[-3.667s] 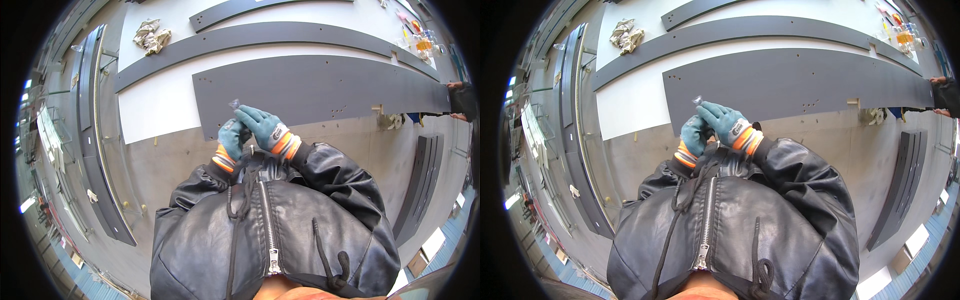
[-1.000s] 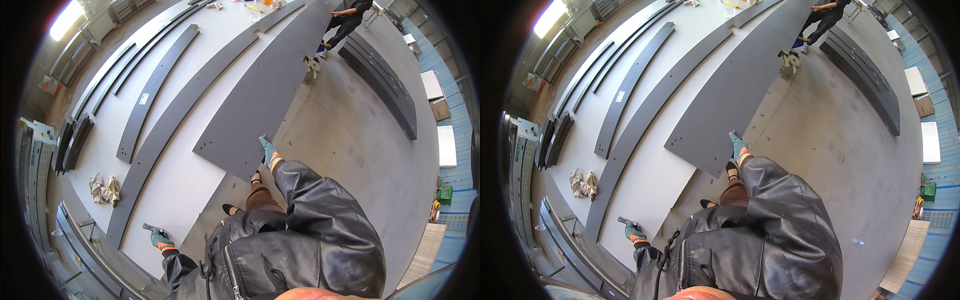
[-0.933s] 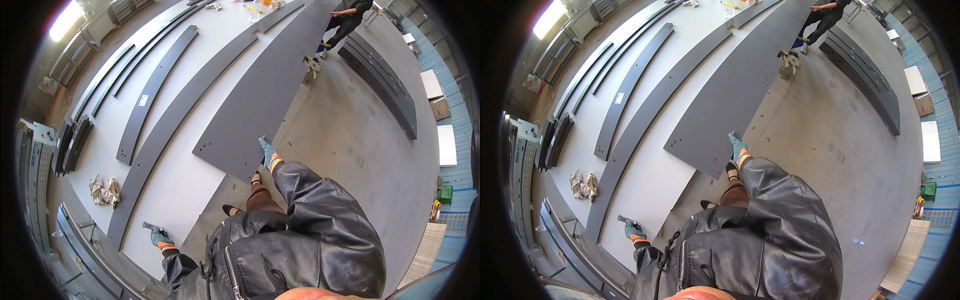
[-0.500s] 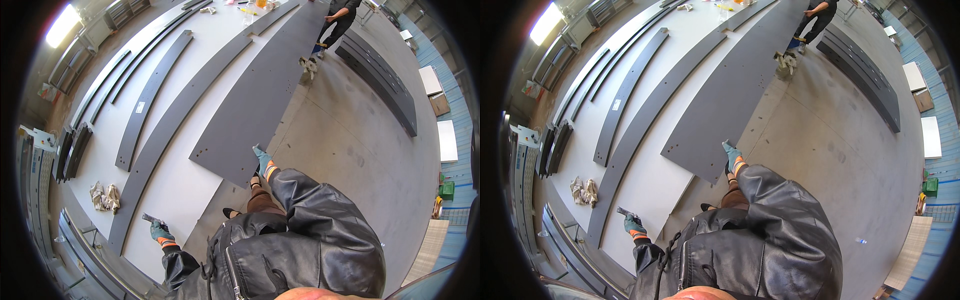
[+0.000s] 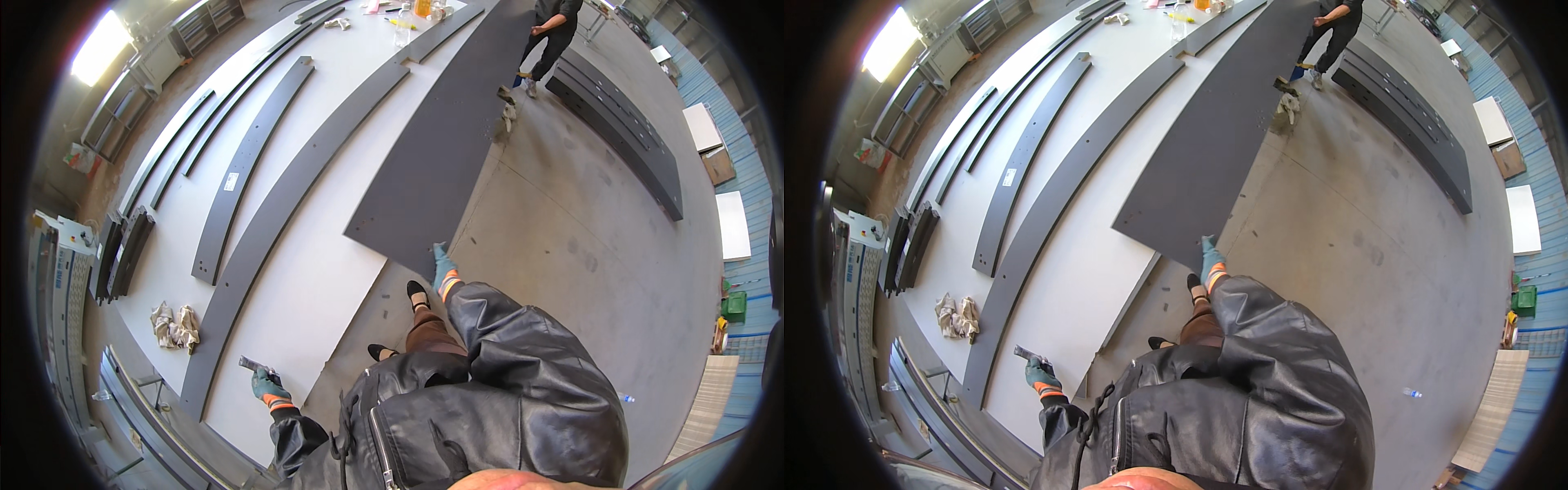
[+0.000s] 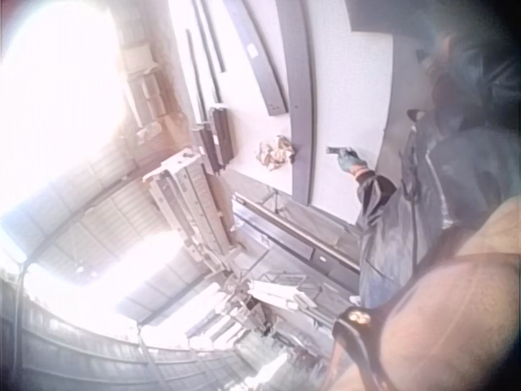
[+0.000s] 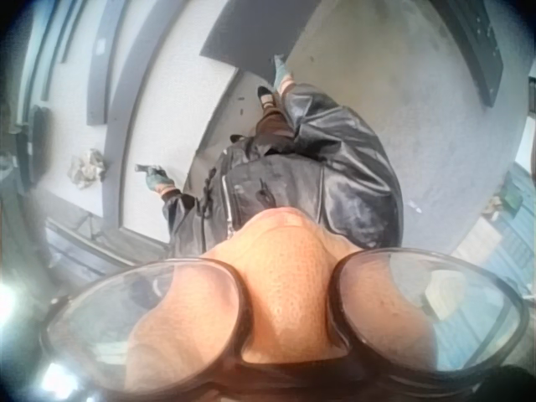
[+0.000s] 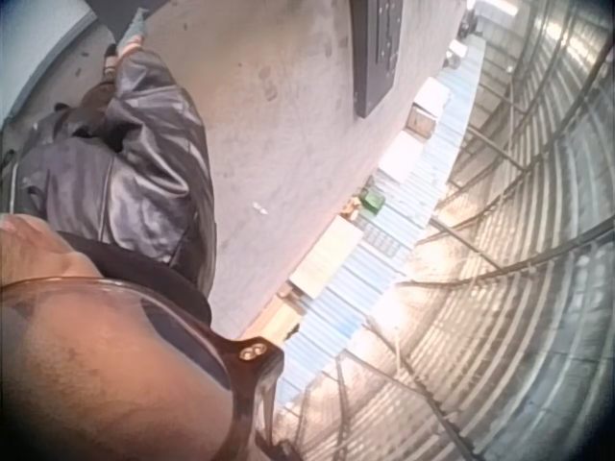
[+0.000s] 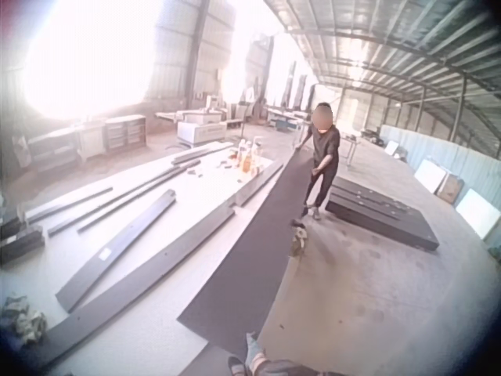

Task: The person wipes a large gray panel with a cloth, then uses a utility knife to trim edges and a marker to mark holes. The person stacks the finished panel with others on the floor.

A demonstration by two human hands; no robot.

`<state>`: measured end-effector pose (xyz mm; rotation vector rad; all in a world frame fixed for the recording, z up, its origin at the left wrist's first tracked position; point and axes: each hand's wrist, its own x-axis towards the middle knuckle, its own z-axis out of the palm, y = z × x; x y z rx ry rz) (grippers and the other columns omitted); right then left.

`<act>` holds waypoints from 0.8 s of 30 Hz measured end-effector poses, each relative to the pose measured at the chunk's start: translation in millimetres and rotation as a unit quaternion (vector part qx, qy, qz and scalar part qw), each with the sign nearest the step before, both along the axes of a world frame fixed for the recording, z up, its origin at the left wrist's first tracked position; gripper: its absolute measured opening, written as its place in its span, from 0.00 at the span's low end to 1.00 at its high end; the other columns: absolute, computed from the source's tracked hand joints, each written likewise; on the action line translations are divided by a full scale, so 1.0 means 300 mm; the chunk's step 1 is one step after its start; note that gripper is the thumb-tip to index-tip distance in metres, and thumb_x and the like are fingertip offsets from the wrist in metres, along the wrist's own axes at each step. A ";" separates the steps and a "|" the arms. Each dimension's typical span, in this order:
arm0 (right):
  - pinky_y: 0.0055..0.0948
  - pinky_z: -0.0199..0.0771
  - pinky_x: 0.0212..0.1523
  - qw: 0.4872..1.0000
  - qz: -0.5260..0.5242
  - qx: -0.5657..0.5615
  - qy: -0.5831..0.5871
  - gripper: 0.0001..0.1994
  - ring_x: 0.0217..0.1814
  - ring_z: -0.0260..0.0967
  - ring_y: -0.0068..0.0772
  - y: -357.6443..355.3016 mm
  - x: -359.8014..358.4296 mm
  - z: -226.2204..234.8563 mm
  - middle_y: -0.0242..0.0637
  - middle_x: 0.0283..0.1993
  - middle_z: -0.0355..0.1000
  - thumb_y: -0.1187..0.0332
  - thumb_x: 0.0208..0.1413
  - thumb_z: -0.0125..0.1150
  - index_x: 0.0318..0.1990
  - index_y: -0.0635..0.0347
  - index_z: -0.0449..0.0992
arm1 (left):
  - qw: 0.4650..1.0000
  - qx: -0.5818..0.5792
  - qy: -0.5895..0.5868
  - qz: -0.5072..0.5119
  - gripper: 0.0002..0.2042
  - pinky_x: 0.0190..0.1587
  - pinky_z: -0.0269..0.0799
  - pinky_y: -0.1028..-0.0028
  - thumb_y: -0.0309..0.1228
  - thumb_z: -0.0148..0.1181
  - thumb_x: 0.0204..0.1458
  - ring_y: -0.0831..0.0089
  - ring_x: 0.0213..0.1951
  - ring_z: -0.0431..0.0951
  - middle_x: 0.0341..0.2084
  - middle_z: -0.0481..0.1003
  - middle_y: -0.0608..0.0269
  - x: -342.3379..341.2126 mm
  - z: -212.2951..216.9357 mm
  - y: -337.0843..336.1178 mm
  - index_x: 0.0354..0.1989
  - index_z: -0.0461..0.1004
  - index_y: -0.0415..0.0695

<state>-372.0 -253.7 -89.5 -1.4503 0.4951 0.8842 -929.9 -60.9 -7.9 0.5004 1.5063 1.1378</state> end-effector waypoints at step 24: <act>0.42 0.72 0.66 0.916 0.032 -0.339 -0.213 0.42 0.66 0.75 0.39 -1.608 0.876 0.558 0.44 0.61 0.81 0.31 0.62 0.61 0.68 0.59 0.77 | 0.988 0.015 0.038 -0.150 0.01 0.26 0.72 0.78 0.28 0.61 0.66 0.79 0.24 0.75 0.26 0.76 0.71 0.855 0.127 0.232 0.41 0.77 0.46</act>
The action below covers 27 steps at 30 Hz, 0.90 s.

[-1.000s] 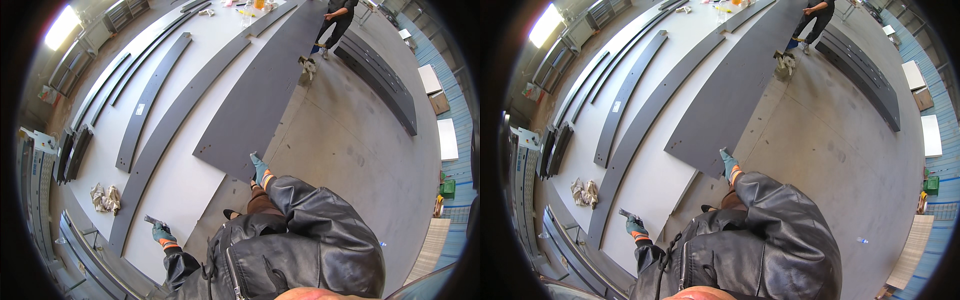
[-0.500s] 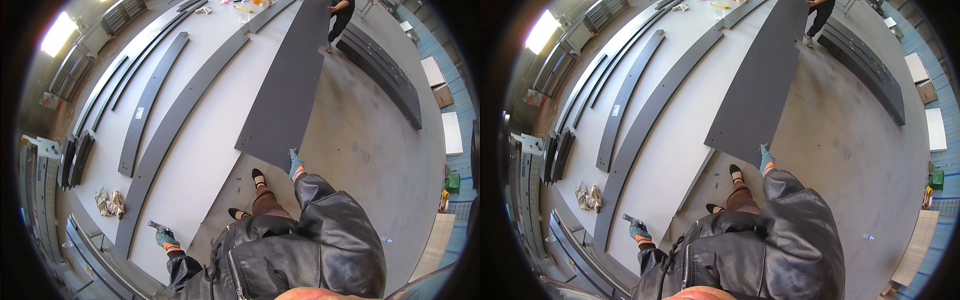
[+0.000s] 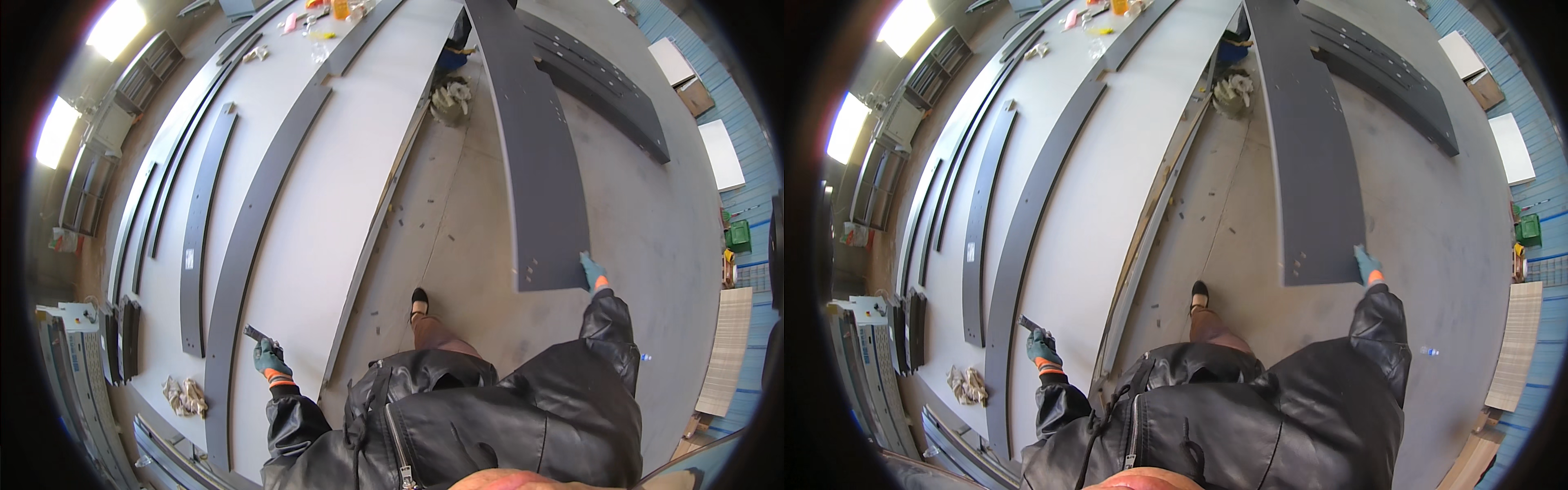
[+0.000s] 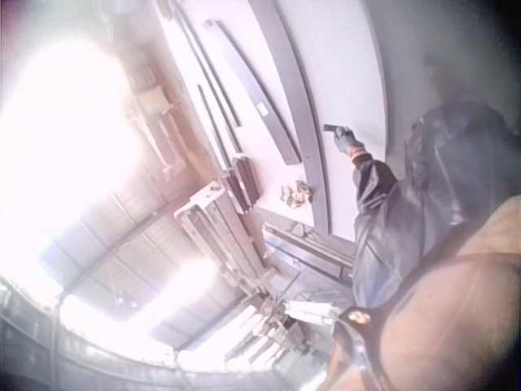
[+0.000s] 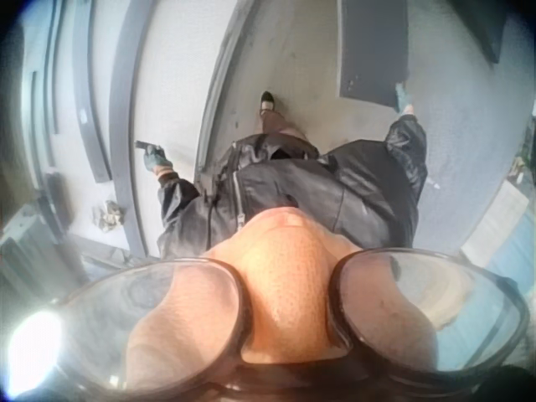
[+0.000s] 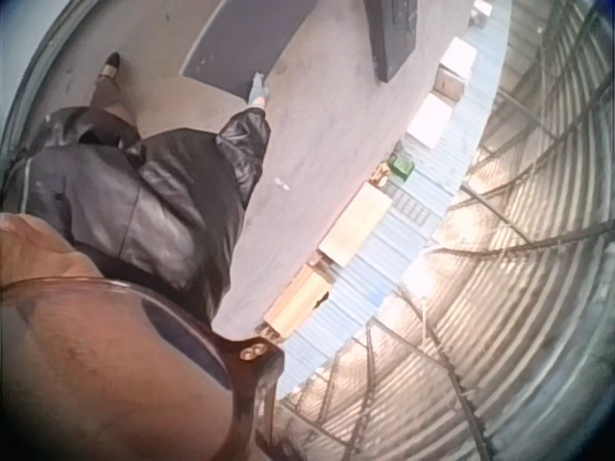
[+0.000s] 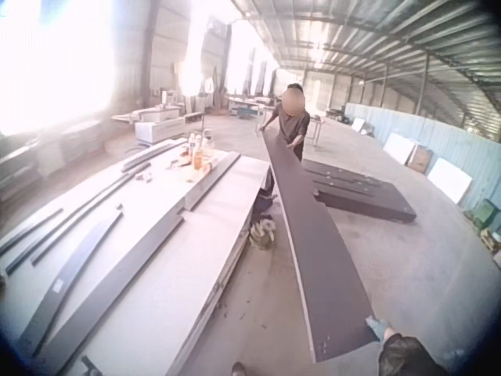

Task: The person wipes a large gray panel with a cloth, then uses a utility knife to trim edges and a marker to mark holes. The person stacks the finished panel with others on the floor.

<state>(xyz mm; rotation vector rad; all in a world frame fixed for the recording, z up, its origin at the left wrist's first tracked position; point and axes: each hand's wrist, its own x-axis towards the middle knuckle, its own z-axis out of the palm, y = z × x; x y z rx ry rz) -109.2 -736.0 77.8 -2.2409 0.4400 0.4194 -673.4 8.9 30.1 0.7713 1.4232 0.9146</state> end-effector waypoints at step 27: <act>0.29 0.78 0.46 0.995 0.053 0.076 -0.032 0.14 0.42 0.76 0.23 0.651 0.693 0.042 0.28 0.40 0.82 0.56 0.67 0.69 0.48 0.57 0.83 | 0.976 -0.044 -0.043 -0.207 0.02 0.24 0.71 0.76 0.26 0.63 0.65 0.75 0.22 0.74 0.24 0.76 0.67 1.884 0.065 0.156 0.40 0.76 0.43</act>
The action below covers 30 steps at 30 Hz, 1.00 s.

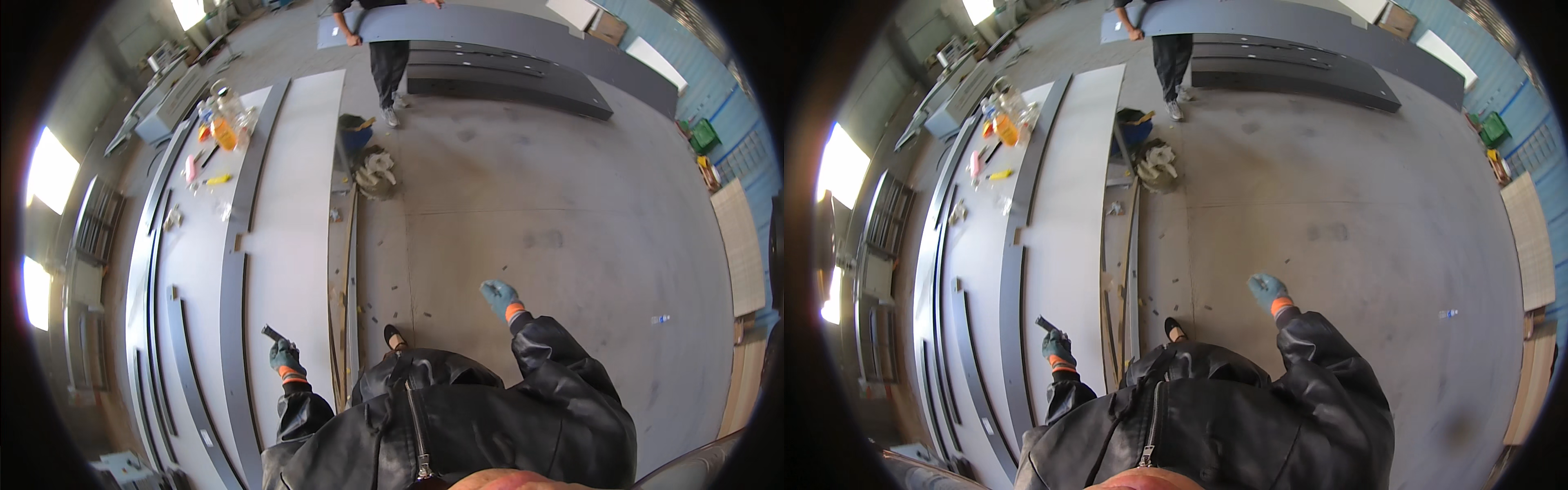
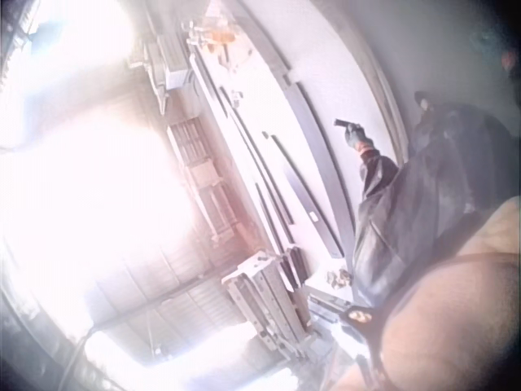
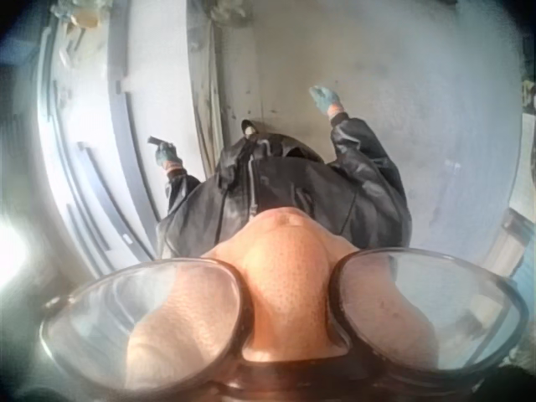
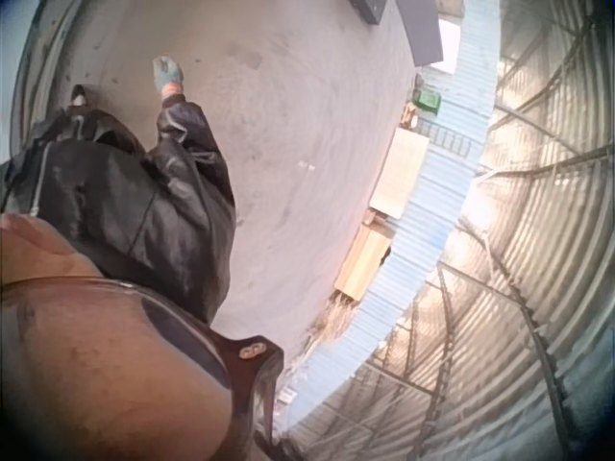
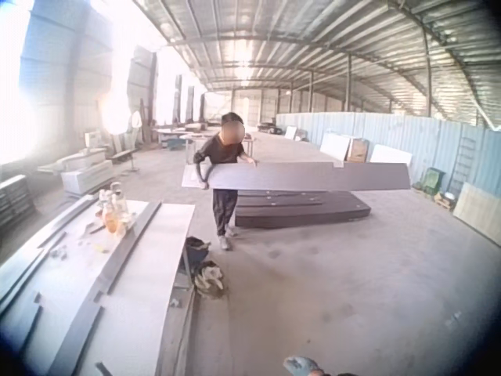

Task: The person wipes a large gray panel with a cloth, then uses a utility knife to trim edges and a marker to mark holes. The person stacks the finished panel with others on the floor.

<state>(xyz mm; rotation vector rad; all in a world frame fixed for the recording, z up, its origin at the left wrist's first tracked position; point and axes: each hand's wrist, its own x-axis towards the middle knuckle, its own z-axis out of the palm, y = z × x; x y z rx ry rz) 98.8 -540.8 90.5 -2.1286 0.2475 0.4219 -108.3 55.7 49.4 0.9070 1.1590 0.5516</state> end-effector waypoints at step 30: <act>0.37 0.78 0.54 0.984 0.149 0.010 0.099 0.23 0.48 0.79 0.33 0.112 0.892 -0.215 0.42 0.46 0.84 0.52 0.66 0.64 0.53 0.64 0.84 | 0.997 0.034 -0.047 -0.056 0.10 0.33 0.80 0.70 0.29 0.69 0.61 0.72 0.31 0.82 0.34 0.82 0.64 1.236 0.036 -0.109 0.49 0.81 0.44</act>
